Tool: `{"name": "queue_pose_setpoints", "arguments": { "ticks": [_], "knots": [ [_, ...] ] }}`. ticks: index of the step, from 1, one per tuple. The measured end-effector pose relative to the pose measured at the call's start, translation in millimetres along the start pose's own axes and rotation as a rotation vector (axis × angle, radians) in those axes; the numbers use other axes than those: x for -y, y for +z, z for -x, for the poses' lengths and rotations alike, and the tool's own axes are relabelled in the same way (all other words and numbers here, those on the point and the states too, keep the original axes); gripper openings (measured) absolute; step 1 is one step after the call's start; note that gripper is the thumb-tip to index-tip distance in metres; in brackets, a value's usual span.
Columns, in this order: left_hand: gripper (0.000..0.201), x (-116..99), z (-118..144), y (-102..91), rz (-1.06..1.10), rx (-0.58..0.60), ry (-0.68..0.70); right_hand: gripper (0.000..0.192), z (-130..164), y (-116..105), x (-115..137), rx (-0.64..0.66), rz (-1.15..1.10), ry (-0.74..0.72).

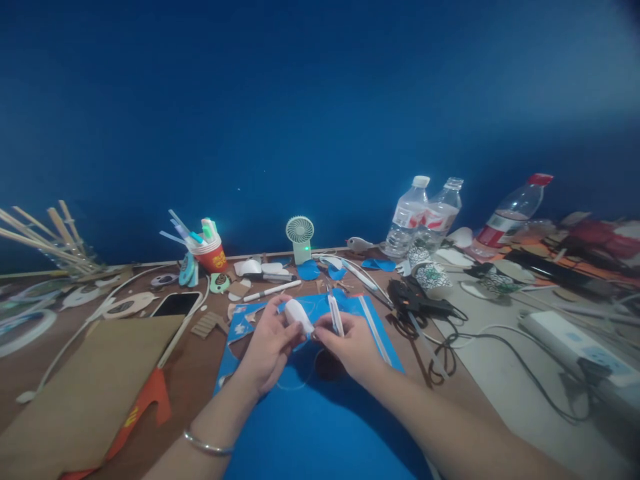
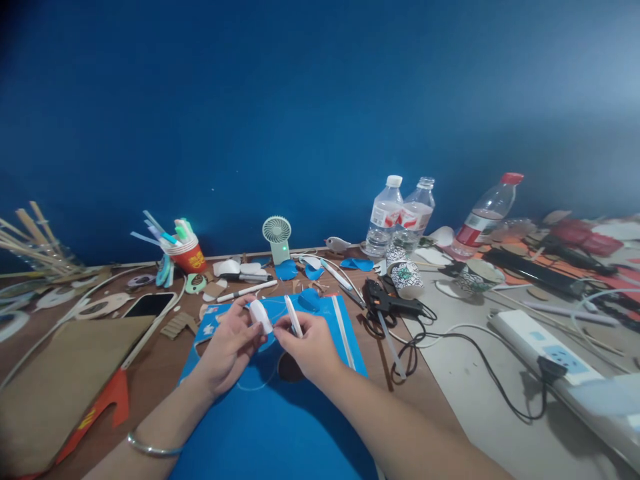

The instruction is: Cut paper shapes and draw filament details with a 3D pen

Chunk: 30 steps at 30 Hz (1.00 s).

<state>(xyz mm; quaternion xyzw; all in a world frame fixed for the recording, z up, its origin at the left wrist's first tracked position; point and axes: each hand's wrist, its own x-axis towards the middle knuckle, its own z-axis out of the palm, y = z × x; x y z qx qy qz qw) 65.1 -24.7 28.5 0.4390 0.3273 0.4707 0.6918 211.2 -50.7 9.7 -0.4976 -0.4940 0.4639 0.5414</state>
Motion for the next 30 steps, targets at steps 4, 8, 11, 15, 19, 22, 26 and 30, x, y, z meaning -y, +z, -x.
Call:
{"name": "queue_pose_setpoints", "arguments": {
  "ticks": [4,8,11,15,19,22,26,30],
  "knots": [
    [0.041,2.0,-0.5,3.5,-0.145,-0.063,0.005,0.008,2.0,-0.3,0.5,-0.037,0.062,-0.062],
    [0.041,5.7,-2.2,2.0,-0.262,-0.068,0.045,0.006,3.8,-1.0,1.3,-0.065,0.113,-0.091],
    [0.04,8.2,-3.0,0.0,-0.28,-0.077,0.07,0.006,4.2,-1.5,1.7,-0.077,0.157,-0.092],
    [0.041,10.5,-3.9,-1.3,-0.284,-0.088,0.079,0.005,3.7,-1.5,2.6,-0.078,0.178,-0.098],
    [0.041,12.4,-5.9,-2.7,-0.3,-0.087,0.089,0.005,3.4,-1.4,4.6,-0.075,0.178,-0.102],
    [0.041,11.3,-5.4,-1.9,-0.328,-0.078,0.089,0.006,3.7,-1.2,7.3,-0.068,0.168,-0.09],
    [0.045,7.9,0.6,3.5,-0.349,0.036,0.119,0.004,3.8,-0.1,10.2,-0.022,0.093,-0.038],
    [0.058,10.3,4.0,5.4,-0.382,0.062,0.111,0.002,3.6,-0.2,8.4,0.076,0.029,-0.029]
  ]
}}
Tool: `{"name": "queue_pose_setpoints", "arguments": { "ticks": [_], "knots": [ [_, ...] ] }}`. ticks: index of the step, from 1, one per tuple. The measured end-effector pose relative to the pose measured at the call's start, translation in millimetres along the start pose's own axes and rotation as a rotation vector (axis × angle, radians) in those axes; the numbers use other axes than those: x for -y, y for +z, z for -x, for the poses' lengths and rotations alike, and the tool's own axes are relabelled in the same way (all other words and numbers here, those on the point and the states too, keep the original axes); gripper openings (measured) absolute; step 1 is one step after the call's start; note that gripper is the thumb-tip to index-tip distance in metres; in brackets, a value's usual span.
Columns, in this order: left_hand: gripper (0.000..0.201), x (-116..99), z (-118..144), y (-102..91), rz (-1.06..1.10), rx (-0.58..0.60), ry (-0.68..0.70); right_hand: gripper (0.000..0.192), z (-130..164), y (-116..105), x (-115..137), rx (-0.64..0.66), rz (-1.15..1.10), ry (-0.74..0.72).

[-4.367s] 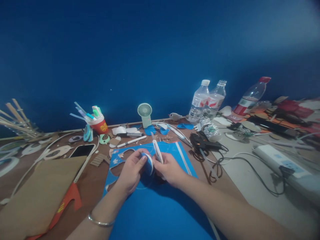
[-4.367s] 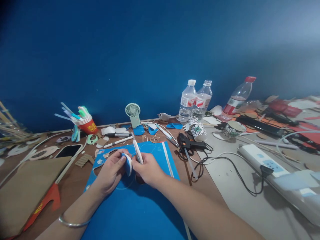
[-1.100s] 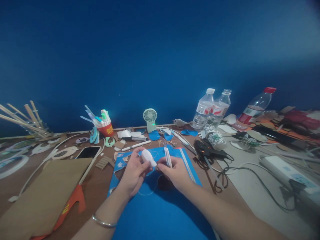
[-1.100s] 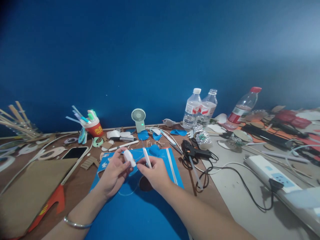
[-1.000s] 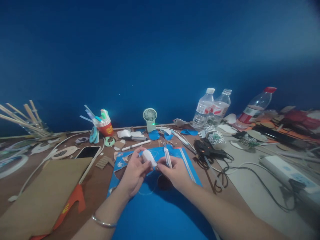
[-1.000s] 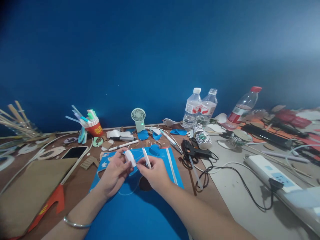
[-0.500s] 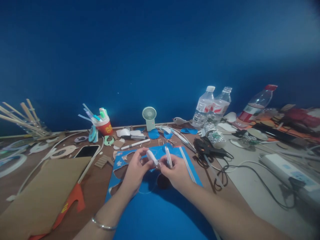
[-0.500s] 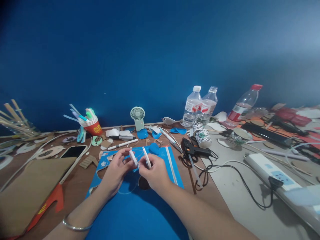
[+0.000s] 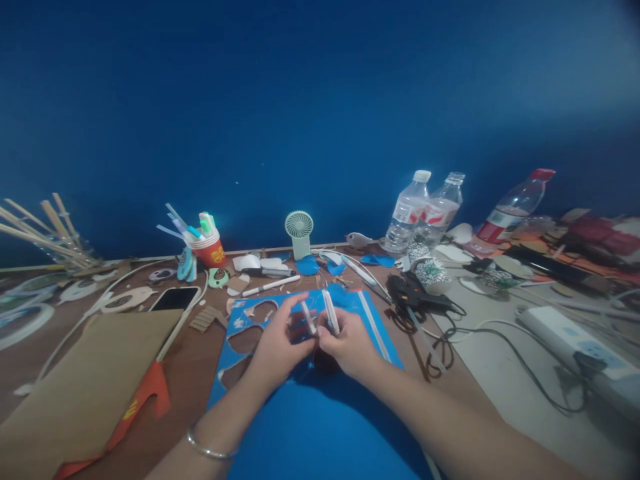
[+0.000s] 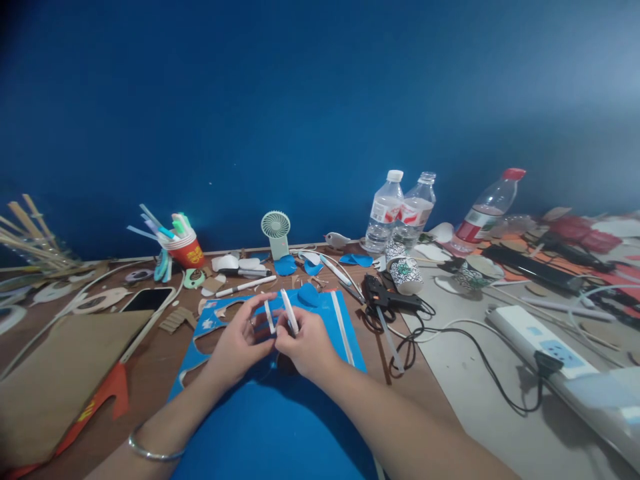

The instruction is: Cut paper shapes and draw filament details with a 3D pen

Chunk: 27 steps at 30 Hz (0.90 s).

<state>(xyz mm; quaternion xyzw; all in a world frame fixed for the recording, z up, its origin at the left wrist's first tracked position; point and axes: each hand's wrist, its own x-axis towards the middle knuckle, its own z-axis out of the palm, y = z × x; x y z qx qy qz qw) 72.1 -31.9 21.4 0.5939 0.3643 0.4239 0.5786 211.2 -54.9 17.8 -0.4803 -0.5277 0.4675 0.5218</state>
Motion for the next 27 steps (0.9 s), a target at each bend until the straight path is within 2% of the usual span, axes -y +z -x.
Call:
{"name": "queue_pose_setpoints", "arguments": {
  "ticks": [4,8,12,14,15,19,27],
  "knots": [
    [0.052,5.2,-1.7,-3.7,-0.098,-0.071,0.042,0.004,0.7,-0.2,-2.0,0.007,0.005,0.0],
    [0.051,3.7,0.1,-6.7,-0.114,-0.058,0.038,0.005,-2.4,0.6,-2.9,-0.026,-0.034,0.009],
    [0.052,0.0,4.2,-5.2,-0.043,0.027,0.043,0.014,-11.8,-3.4,-4.7,-0.18,-0.24,0.129],
    [0.052,0.0,3.7,-5.1,-0.036,0.025,0.071,0.018,-14.0,-5.9,-5.6,-0.229,-0.294,0.152],
    [0.052,0.5,2.8,-5.5,-0.04,-0.002,0.082,0.019,-13.7,-6.5,-6.1,-0.216,-0.32,0.148],
    [0.053,2.3,-1.4,-7.5,-0.103,-0.112,0.048,0.025,-6.4,-3.9,-7.0,-0.014,-0.442,0.143],
    [0.054,1.4,-1.3,-7.3,-0.175,-0.059,0.015,0.023,-5.8,-3.9,-11.0,0.013,-0.258,0.112]
  ]
}}
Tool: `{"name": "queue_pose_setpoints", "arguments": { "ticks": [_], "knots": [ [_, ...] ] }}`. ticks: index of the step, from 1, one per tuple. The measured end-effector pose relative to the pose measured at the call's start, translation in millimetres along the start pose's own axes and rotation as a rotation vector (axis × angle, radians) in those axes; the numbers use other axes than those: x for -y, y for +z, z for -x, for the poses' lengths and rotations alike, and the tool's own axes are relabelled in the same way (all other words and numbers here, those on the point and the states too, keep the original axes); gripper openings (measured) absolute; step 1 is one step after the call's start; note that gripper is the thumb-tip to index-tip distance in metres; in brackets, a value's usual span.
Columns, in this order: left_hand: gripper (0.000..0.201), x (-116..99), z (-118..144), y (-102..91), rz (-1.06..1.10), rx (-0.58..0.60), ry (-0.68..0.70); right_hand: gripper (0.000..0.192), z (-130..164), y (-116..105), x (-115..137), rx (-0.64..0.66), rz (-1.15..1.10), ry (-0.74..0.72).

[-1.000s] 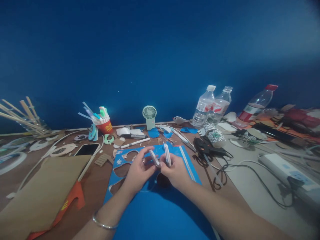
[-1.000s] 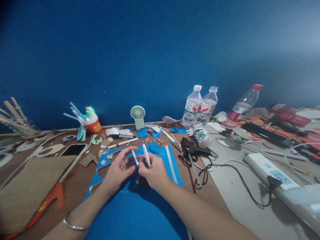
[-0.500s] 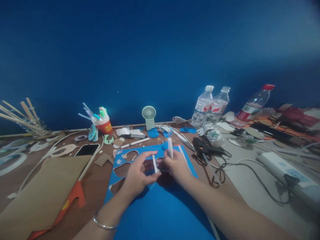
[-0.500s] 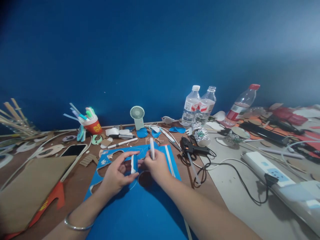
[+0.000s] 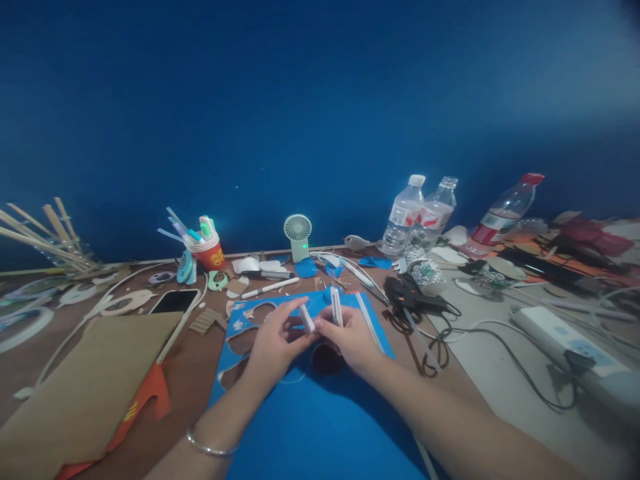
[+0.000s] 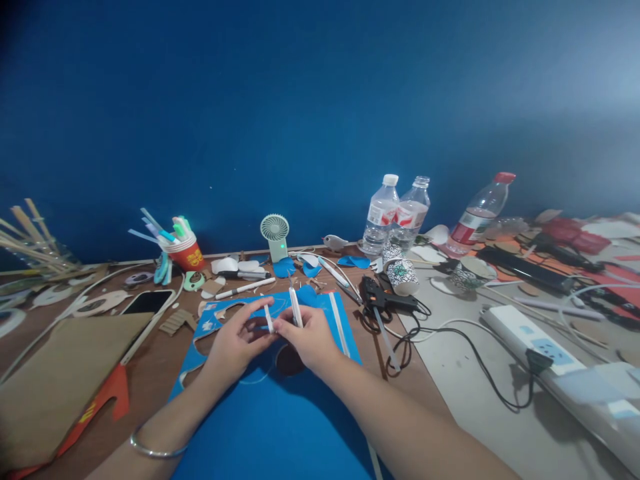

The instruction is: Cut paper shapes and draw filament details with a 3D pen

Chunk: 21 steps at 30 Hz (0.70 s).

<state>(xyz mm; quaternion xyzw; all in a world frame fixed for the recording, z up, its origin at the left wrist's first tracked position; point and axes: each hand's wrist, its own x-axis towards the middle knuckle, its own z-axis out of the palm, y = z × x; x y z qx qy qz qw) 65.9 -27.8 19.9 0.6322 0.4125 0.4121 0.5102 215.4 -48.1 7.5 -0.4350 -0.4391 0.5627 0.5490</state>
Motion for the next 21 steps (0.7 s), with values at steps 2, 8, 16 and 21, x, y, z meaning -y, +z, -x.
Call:
{"name": "queue_pose_setpoints", "arguments": {
  "ticks": [2,8,16,21],
  "knots": [
    [0.052,1.8,0.0,-0.9,-0.021,0.014,0.02,0.023,0.0,0.9,-2.2,0.016,0.007,-0.031],
    [0.051,4.1,1.8,-1.9,0.027,0.046,0.081,0.031,0.5,6.4,1.2,0.061,-0.155,0.032],
    [0.051,0.9,6.7,0.6,0.22,0.055,0.099,0.033,-2.3,5.2,6.7,-0.122,-0.181,0.065],
    [0.045,6.7,1.3,1.4,0.355,-0.032,0.006,0.028,-1.3,4.5,1.2,-0.115,-0.098,0.006]
  ]
}}
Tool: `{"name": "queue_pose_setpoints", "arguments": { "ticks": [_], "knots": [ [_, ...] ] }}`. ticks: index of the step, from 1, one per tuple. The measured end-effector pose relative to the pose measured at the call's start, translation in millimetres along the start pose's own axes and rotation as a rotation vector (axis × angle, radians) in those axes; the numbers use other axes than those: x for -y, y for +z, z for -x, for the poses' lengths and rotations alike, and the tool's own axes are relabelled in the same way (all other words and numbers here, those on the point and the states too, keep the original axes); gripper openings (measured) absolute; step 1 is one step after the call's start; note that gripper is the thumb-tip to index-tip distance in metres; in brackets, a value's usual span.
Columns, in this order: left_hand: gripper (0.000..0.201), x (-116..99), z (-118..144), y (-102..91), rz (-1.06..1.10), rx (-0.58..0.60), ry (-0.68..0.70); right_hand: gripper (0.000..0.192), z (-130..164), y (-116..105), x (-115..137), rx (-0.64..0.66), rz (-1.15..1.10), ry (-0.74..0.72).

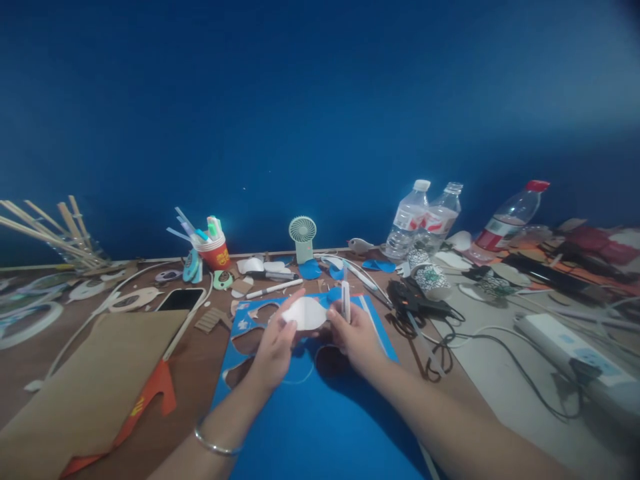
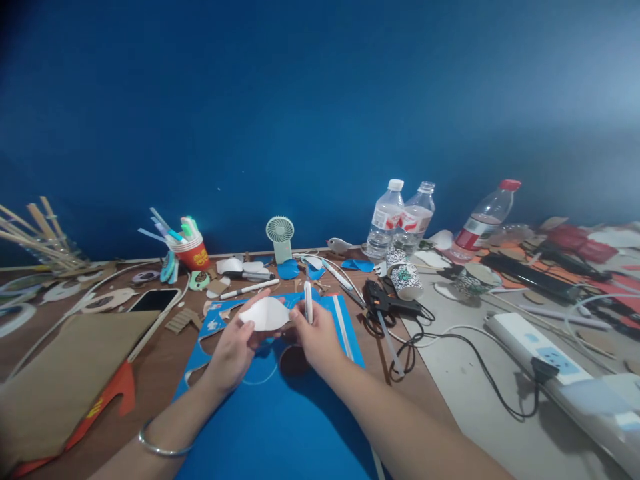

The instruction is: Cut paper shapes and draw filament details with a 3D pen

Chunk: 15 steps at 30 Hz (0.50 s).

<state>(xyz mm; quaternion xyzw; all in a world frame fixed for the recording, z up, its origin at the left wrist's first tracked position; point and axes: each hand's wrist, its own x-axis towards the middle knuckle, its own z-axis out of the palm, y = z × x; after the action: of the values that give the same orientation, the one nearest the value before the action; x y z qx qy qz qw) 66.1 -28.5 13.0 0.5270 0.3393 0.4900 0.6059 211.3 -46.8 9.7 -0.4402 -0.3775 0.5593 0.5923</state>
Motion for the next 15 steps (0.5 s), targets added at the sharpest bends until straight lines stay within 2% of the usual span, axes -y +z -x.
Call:
{"name": "queue_pose_setpoints", "arguments": {
  "ticks": [4,6,15],
  "knots": [
    [0.034,7.0,-6.1,-3.5,-0.053,-0.096,-0.088,0.023,1.0,-1.2,-7.9,0.123,0.108,-0.075],
    [0.028,6.7,-7.3,-3.0,-0.07,-0.159,-0.109,0.021,0.4,-2.5,-12.0,0.133,0.138,-0.11],
    [0.031,-1.9,-5.0,1.3,0.122,-0.215,-0.137,0.02,-3.5,-5.7,-9.9,-0.025,0.1,-0.139]
  ]
}}
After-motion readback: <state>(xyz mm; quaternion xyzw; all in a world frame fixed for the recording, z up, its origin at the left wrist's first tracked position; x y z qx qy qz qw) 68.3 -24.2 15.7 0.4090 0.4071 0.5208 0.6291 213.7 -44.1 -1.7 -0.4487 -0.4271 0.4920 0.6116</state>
